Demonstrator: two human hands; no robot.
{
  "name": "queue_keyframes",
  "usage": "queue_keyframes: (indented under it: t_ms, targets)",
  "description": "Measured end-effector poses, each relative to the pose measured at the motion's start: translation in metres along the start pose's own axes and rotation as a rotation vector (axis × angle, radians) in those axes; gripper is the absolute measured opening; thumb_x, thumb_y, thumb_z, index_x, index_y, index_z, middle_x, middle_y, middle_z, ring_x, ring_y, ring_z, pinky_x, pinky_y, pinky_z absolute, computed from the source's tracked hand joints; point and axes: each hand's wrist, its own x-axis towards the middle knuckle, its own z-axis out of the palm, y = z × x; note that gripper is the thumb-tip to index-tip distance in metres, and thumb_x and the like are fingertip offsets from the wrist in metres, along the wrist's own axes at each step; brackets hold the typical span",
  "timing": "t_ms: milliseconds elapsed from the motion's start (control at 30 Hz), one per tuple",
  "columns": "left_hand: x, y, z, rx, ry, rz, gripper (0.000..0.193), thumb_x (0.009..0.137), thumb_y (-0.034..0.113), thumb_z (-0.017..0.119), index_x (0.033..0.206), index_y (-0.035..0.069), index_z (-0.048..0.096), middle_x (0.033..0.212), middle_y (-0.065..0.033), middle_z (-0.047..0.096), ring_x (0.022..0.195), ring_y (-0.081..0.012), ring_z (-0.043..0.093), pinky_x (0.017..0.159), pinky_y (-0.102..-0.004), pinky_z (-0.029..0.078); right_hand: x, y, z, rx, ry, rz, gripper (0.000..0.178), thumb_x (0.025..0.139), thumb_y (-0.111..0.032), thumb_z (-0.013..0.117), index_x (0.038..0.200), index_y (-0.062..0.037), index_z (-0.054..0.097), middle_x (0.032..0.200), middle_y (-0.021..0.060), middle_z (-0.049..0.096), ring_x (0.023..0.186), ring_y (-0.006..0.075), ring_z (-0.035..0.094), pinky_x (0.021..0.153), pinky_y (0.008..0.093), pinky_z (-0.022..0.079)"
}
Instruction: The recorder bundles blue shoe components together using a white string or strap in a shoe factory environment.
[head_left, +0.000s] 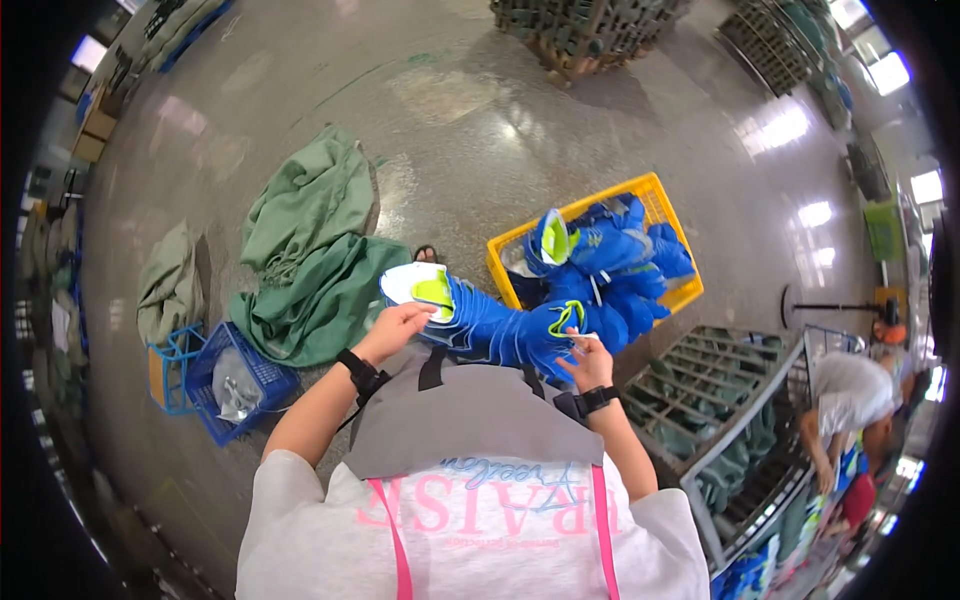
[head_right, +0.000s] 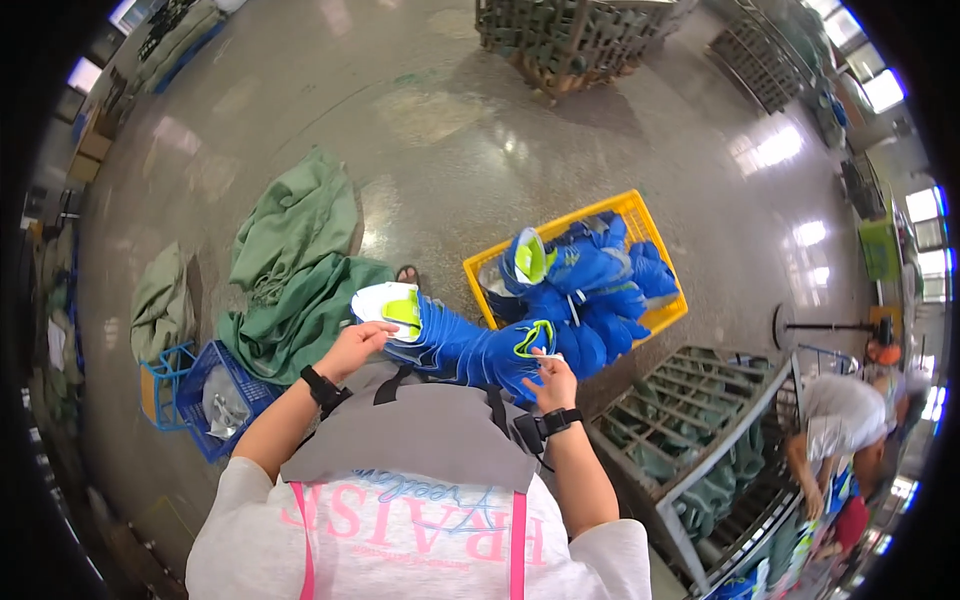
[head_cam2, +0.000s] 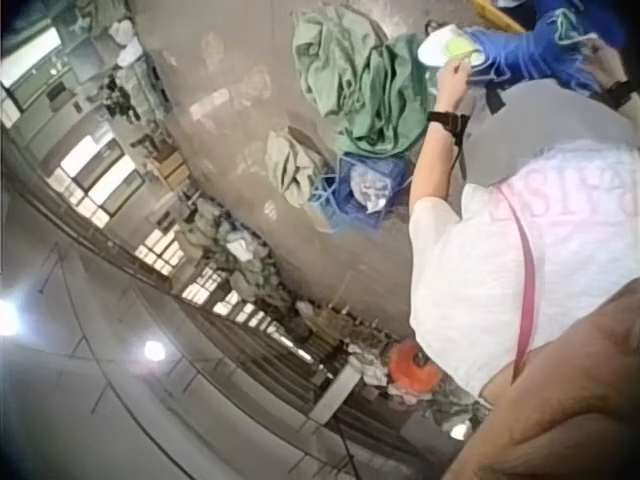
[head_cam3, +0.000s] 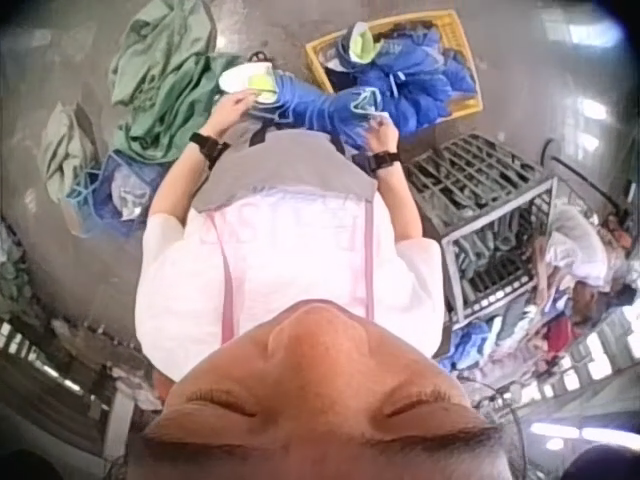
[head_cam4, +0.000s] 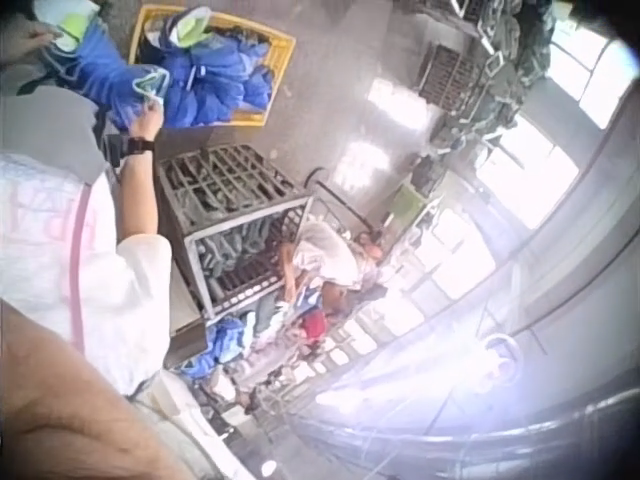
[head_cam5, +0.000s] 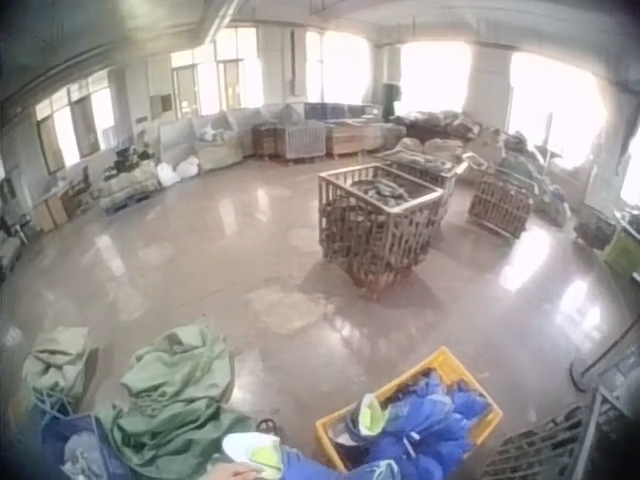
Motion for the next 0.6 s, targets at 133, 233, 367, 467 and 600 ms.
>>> queue_keyframes:
  t_ms: [133, 233, 367, 467, 600]
  targets:
    - [0.038, 0.031, -0.040, -0.172, -0.175, 0.141, 0.020, 0.086, 0.015, 0.052, 0.076, -0.001, 0.058, 0.097, -0.0076, 0.062, 0.079, -0.0156, 0.055, 0.072, -0.0273, 0.043, 0.061, -0.036, 0.029, 0.147, -0.131, -0.165, 0.022, 0.084, -0.012, 0.037, 0.062, -0.0096, 0.040, 0.076, 0.0139, 0.058, 0.083, 0.0264, 0.054, 0.090, 0.0555, 0.035]
    - [0.092, 0.059, -0.091, -0.117, -0.279, 0.280, 0.019, 0.086, 0.015, 0.052, 0.076, 0.000, 0.057, 0.103, -0.0092, 0.061, 0.088, -0.0163, 0.055, 0.078, -0.0280, 0.043, 0.094, -0.064, 0.090, 0.260, 0.012, -0.158, 0.023, 0.083, -0.012, 0.037, 0.061, -0.0104, 0.040, 0.060, 0.0093, 0.051, 0.073, 0.0267, 0.055, 0.087, 0.0534, 0.037]
    - [0.176, 0.105, -0.132, -0.004, -0.510, 0.379, 0.015, 0.084, 0.015, 0.054, 0.082, 0.001, 0.059, 0.101, -0.0070, 0.060, 0.091, -0.0208, 0.055, 0.081, -0.0313, 0.042, 0.144, -0.093, 0.137, 0.373, 0.043, -0.103, 0.023, 0.080, -0.012, 0.039, 0.057, -0.0119, 0.037, 0.054, 0.0071, 0.044, 0.063, 0.0240, 0.049, 0.085, 0.0544, 0.037]
    - [0.232, 0.143, -0.155, 0.169, -0.679, 0.575, 0.013, 0.083, 0.014, 0.055, 0.083, 0.002, 0.059, 0.099, -0.0081, 0.060, 0.093, -0.0246, 0.054, 0.080, -0.0331, 0.043, 0.164, -0.122, 0.166, 0.276, 0.157, -0.122, 0.021, 0.077, -0.010, 0.039, 0.056, -0.0116, 0.037, 0.053, 0.0072, 0.042, 0.057, 0.0232, 0.045, 0.088, 0.0551, 0.035]
    - [0.305, 0.195, -0.156, 0.122, -0.870, 0.553, 0.011, 0.083, 0.012, 0.056, 0.079, 0.002, 0.057, 0.100, -0.0078, 0.060, 0.091, -0.0240, 0.055, 0.078, -0.0331, 0.044, 0.170, -0.129, 0.172, 0.228, 0.192, -0.145, 0.020, 0.074, -0.010, 0.041, 0.055, -0.0114, 0.036, 0.054, 0.0070, 0.044, 0.058, 0.0227, 0.046, 0.078, 0.0509, 0.042]
